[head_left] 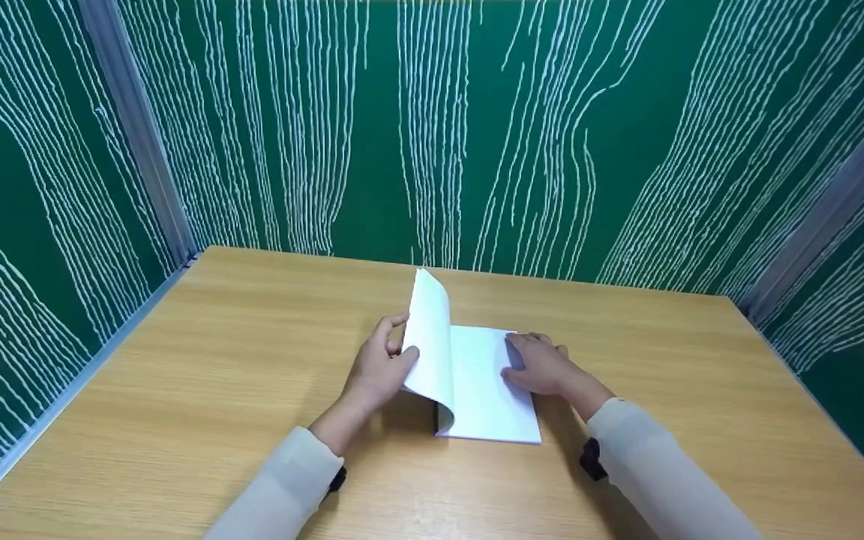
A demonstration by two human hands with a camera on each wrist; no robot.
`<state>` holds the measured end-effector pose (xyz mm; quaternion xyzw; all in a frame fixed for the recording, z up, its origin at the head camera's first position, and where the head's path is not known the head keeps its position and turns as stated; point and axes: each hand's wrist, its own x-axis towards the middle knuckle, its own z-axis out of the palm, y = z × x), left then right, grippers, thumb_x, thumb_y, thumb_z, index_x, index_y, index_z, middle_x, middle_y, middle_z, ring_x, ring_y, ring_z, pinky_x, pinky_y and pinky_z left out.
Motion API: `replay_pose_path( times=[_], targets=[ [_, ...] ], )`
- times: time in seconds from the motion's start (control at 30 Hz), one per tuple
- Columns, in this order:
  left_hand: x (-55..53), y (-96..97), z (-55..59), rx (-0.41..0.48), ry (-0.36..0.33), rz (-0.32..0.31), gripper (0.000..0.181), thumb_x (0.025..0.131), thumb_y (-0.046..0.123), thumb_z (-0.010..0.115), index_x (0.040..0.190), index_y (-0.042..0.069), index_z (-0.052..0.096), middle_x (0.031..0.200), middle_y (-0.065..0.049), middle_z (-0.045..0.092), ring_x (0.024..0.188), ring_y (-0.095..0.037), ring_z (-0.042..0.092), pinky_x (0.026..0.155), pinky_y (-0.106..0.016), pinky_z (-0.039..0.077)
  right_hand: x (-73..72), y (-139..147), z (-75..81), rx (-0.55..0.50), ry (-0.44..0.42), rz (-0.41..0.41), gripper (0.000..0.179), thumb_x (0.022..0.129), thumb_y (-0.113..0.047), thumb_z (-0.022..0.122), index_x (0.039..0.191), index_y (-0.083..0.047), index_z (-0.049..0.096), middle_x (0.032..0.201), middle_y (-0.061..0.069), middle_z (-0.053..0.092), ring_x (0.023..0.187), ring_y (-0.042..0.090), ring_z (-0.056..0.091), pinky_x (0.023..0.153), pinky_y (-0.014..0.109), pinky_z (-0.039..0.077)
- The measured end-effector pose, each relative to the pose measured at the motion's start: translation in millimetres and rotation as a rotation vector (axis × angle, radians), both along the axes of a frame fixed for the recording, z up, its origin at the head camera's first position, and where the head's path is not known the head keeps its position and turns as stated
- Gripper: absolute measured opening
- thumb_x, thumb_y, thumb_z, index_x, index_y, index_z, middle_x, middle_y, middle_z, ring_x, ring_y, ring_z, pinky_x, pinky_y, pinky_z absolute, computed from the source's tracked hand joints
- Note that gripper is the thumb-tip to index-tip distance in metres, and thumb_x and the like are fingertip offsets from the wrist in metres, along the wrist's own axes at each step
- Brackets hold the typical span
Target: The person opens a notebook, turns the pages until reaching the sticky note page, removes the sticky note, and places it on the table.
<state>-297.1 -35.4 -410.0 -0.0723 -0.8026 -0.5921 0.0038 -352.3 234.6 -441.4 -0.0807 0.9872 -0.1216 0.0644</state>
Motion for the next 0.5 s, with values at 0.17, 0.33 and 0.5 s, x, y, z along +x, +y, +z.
replay_pose_path(
  times=[0.17,0.33,0.5],
  targets=[
    [0.9,-0.5,0.5,0.014,0.001,-0.011,0.048,0.084,0.028,0.049,0.129,0.031,0.033,0.098,-0.004,0.063,0.081,-0.015,0.062,0.068,-0.03,0.05,-1.0,-0.7,-1.3,-0.028,0.031,0.008,0.073,0.077,-0.043,0.059,0.137,-0.017,0.027,0.138,0.005,0.036,0.129,0.031,0.02,0.098,0.059,0.009],
    [1.0,-0.5,1.0,0.02,0.003,-0.015,0.047,0.085,0.028,0.049,0.129,0.031,0.033,0.1,-0.005,0.062,0.081,-0.015,0.062,0.069,-0.03,0.05,-2.5,-1.6,-1.8,-0.062,0.097,0.042,0.073,0.074,-0.037,0.064,0.136,-0.02,0.029,0.133,0.002,0.042,0.123,0.027,0.028,0.096,0.054,0.009],
    [1.3,-0.1,1.0,0.032,0.031,-0.028,0.047,0.085,0.024,0.048,0.13,0.028,0.033,0.097,-0.007,0.064,0.078,-0.016,0.064,0.067,-0.031,0.051,-1.9,-2.2,-0.4,-0.096,0.133,0.071,0.07,0.073,-0.03,0.067,0.134,-0.02,0.033,0.13,0.002,0.045,0.117,0.026,0.032,0.094,0.052,0.012]
  ],
)
